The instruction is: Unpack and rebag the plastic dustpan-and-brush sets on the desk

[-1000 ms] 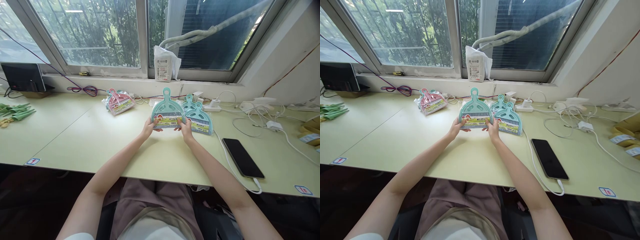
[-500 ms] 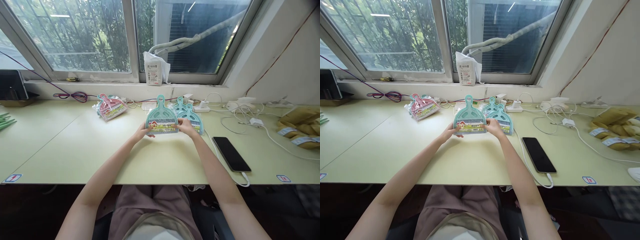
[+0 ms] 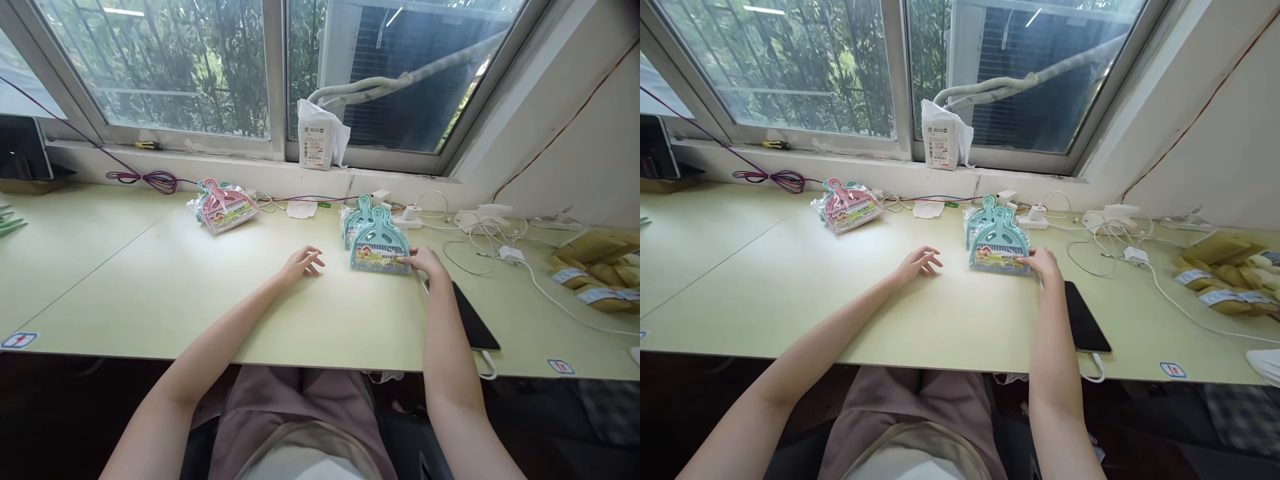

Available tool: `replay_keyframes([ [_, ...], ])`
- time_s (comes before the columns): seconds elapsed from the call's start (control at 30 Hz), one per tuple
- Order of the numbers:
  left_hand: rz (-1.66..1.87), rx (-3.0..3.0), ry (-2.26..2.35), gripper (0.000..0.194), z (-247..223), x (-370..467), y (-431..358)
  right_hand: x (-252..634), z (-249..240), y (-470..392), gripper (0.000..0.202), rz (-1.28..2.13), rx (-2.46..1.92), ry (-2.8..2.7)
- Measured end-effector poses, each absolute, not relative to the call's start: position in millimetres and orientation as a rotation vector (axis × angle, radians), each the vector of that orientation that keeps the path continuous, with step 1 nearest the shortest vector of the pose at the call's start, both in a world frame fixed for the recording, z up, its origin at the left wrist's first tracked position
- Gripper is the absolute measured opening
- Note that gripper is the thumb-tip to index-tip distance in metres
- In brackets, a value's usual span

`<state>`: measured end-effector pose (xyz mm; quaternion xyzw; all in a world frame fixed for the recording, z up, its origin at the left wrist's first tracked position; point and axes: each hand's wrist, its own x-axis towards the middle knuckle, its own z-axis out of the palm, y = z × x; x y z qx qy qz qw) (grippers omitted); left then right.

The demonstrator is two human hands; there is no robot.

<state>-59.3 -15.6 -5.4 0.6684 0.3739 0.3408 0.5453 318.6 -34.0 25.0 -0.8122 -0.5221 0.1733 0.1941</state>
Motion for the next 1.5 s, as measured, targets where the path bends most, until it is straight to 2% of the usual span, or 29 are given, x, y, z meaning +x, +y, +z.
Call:
replay_keyframes([
  [0.1, 0.845, 1.586, 0.919, 0.042, -7, -65, -8, 309, 19, -31, 0.032, 0.074, -2.381, -1.400],
  [0.27, 0.897, 1.675, 1.045, 0.027, -11, -72, 4, 273, 15, -30, 0.055, -0.376, -2.241, -1.334],
  [0.33, 0.962, 1.800, 1.243, 0.022, -11, -80, 10, 250, 11, -29, 0.054, -0.476, -2.101, -1.375],
  [0.47, 1.068, 2.095, 1.826, 0.032, -10, -116, 28, 191, -3, -31, 0.047, -0.663, -1.637, -1.775],
  [0.57, 0.931, 2.141, 2.151, 0.047, -14, -152, 43, 152, -11, -38, 0.046, -0.743, -1.130, -2.289],
  [0.63, 0.779, 2.013, 2.325, 0.056, -19, -174, 51, 136, -14, -43, 0.043, -0.762, -0.864, -2.442],
  [0.73, 0.670, 1.909, 2.434, 0.064, -26, -196, 61, 128, -13, -48, 0.038, -0.746, -0.721, -2.467],
  [1.17, 0.559, 1.978, 2.385, 0.068, -14, -238, 96, 135, -12, -39, 0.025, -0.577, -0.854, -2.463],
  [1.33, 0.486, 2.231, 2.218, 0.059, -9, -231, 61, 132, -11, -40, 0.026, -0.473, -0.936, -2.587],
  [1.5, 0.599, 2.466, 1.870, 0.042, -2, -212, -1, 132, -10, -40, 0.025, -0.467, -0.947, -2.585],
])
